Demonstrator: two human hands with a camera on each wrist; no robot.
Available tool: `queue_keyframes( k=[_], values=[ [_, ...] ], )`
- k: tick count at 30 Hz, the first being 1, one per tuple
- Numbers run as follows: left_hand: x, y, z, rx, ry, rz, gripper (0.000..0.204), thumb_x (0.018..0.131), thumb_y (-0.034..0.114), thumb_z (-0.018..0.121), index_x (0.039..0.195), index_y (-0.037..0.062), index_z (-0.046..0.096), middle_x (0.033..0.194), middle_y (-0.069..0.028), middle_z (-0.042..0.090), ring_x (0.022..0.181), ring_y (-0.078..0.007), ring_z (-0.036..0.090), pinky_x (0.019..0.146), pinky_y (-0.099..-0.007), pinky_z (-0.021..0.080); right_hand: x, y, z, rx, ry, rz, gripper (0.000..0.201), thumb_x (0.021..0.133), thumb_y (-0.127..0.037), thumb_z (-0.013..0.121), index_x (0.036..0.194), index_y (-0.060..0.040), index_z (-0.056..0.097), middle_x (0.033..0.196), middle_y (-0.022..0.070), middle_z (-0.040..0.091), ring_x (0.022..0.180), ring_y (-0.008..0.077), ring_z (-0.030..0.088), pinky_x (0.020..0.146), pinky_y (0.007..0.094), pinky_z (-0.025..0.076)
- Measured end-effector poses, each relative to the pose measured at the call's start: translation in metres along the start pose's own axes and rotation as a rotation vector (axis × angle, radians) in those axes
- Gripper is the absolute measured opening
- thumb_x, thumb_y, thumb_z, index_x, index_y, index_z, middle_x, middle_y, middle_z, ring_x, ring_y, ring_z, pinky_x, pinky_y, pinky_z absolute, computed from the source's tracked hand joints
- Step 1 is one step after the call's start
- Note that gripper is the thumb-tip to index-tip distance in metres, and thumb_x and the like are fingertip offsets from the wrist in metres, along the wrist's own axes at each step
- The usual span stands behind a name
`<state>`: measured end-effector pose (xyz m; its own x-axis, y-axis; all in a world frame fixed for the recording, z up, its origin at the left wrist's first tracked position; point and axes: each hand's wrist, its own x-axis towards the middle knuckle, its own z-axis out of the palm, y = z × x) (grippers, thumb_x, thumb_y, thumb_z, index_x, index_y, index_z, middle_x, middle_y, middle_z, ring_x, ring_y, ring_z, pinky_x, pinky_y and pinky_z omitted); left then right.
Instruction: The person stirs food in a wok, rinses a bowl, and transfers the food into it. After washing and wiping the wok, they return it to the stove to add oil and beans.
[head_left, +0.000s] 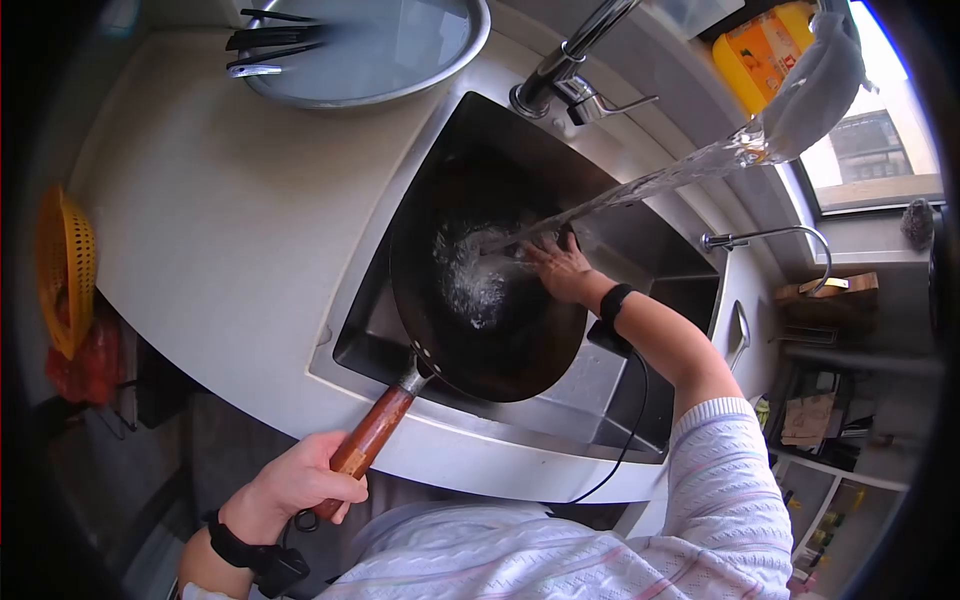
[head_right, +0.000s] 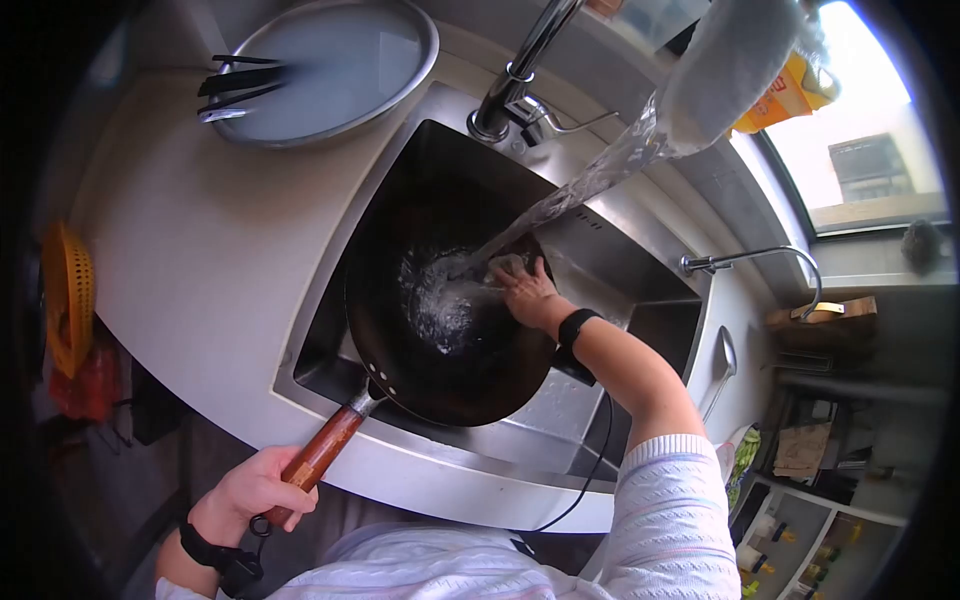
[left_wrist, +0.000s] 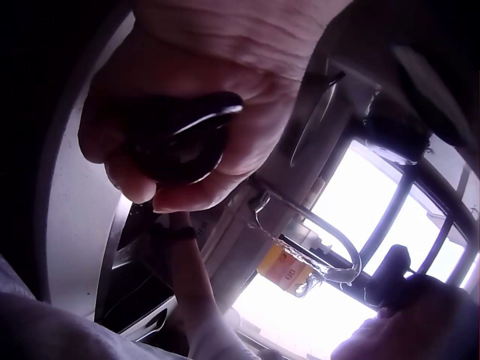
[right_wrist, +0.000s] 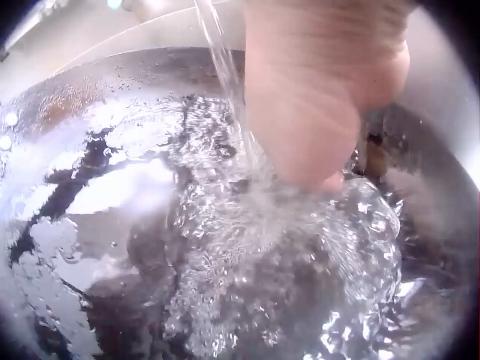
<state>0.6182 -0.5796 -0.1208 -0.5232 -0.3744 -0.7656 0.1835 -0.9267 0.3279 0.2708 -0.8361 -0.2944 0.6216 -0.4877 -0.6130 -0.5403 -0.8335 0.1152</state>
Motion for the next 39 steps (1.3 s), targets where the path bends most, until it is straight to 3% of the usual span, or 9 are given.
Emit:
queue_keyframes(
  k=[9, 13, 19, 21, 23, 26, 31, 33, 39],
  values=[
    [0.003, 0.000, -0.002, 0.010, -0.020, 0.000, 0.034, 0.067, 0.001, 0.063, 0.097, 0.0001, 0.046, 0.065, -0.0065, 0.054, 0.043, -0.0129, 0.052, 0.041, -0.0233, 0.040, 0.028, -0.011, -0.016, 0.006, 0.261, -0.005, 0.042, 0.078, -0.015, 0.047, 0.119, -0.0081, 0.050, 0.142, 0.0064, 0.023, 0.128, 0.0260, 0.028, 0.097, 0.0577, 0.024],
    [0.005, -0.003, -0.007, -0.030, -0.059, 0.016, 0.032, 0.066, -0.002, 0.062, 0.093, 0.0007, 0.045, 0.064, -0.0080, 0.055, 0.043, -0.0153, 0.053, 0.041, -0.0246, 0.042, -0.015, -0.021, 0.010, 0.230, -0.495, -0.026, 0.049, 0.073, -0.016, 0.049, 0.122, -0.0087, 0.047, 0.142, 0.0066, 0.024, 0.122, 0.0252, 0.036, 0.097, 0.0560, 0.028],
    [0.004, 0.006, -0.006, 0.090, -0.012, -0.008, 0.031, 0.066, -0.001, 0.062, 0.092, 0.0017, 0.045, 0.063, -0.0066, 0.054, 0.042, -0.0146, 0.053, 0.039, -0.0236, 0.040, 0.034, -0.119, -0.020, 0.761, 0.308, -0.294, 0.076, 0.066, -0.009, 0.057, 0.133, -0.0023, 0.021, 0.142, 0.0222, 0.015, 0.128, 0.0395, 0.022, 0.099, 0.0489, 0.032],
    [0.002, 0.010, 0.003, 0.119, 0.024, -0.002, 0.031, 0.066, 0.000, 0.061, 0.092, 0.0002, 0.046, 0.062, -0.0051, 0.050, 0.042, -0.0134, 0.051, 0.039, -0.0239, 0.040, 0.073, -0.114, -0.039, 0.859, 0.478, -0.036, 0.075, 0.066, -0.009, 0.057, 0.132, 0.0015, 0.022, 0.141, 0.0251, 0.014, 0.127, 0.0419, 0.022, 0.101, 0.0432, 0.031],
    [0.001, 0.012, 0.006, 0.158, 0.049, -0.002, 0.031, 0.065, 0.001, 0.060, 0.092, -0.0013, 0.046, 0.061, -0.0036, 0.047, 0.042, -0.0123, 0.050, 0.039, -0.0242, 0.041, 0.096, -0.095, -0.052, 0.971, 0.508, 0.269, 0.076, 0.064, -0.007, 0.058, 0.130, 0.0047, 0.023, 0.139, 0.0263, 0.018, 0.127, 0.0414, 0.023, 0.103, 0.0398, 0.028],
    [0.000, 0.014, 0.007, 0.208, 0.064, 0.003, 0.030, 0.066, 0.001, 0.059, 0.093, -0.0016, 0.046, 0.061, -0.0040, 0.048, 0.042, -0.0123, 0.050, 0.039, -0.0242, 0.041, 0.082, -0.093, -0.072, 1.401, 0.529, 0.041, 0.074, 0.061, -0.004, 0.057, 0.128, 0.0056, 0.026, 0.139, 0.0264, 0.019, 0.128, 0.0390, 0.022, 0.105, 0.0376, 0.025],
    [0.002, 0.008, 0.001, 0.150, 0.045, 0.010, 0.031, 0.066, 0.000, 0.060, 0.093, -0.0011, 0.045, 0.061, -0.0052, 0.052, 0.041, -0.0125, 0.050, 0.039, -0.0240, 0.040, 0.001, -0.122, -0.037, 1.103, 0.159, -0.487, 0.079, 0.065, -0.003, 0.054, 0.135, 0.0039, 0.018, 0.142, 0.0234, 0.016, 0.134, 0.0321, 0.010, 0.109, 0.0403, 0.012],
    [0.003, 0.007, -0.001, 0.114, 0.030, -0.005, 0.033, 0.065, 0.000, 0.061, 0.094, -0.0004, 0.045, 0.061, -0.0063, 0.053, 0.042, -0.0137, 0.051, 0.039, -0.0240, 0.042, -0.010, -0.110, -0.037, 0.608, -0.207, -0.268, 0.075, 0.069, -0.009, 0.051, 0.137, -0.0014, 0.019, 0.144, 0.0173, 0.014, 0.134, 0.0311, 0.012, 0.104, 0.0557, 0.019],
    [0.004, 0.005, -0.002, 0.101, 0.030, -0.018, 0.035, 0.065, -0.001, 0.063, 0.096, 0.0002, 0.046, 0.063, -0.0079, 0.055, 0.042, -0.0153, 0.053, 0.040, -0.0245, 0.043, 0.046, -0.061, -0.024, 0.364, 0.020, 0.170, 0.074, 0.070, -0.008, 0.049, 0.137, -0.0050, 0.018, 0.144, 0.0141, 0.016, 0.131, 0.0313, 0.021, 0.099, 0.0593, 0.022]
  ],
)
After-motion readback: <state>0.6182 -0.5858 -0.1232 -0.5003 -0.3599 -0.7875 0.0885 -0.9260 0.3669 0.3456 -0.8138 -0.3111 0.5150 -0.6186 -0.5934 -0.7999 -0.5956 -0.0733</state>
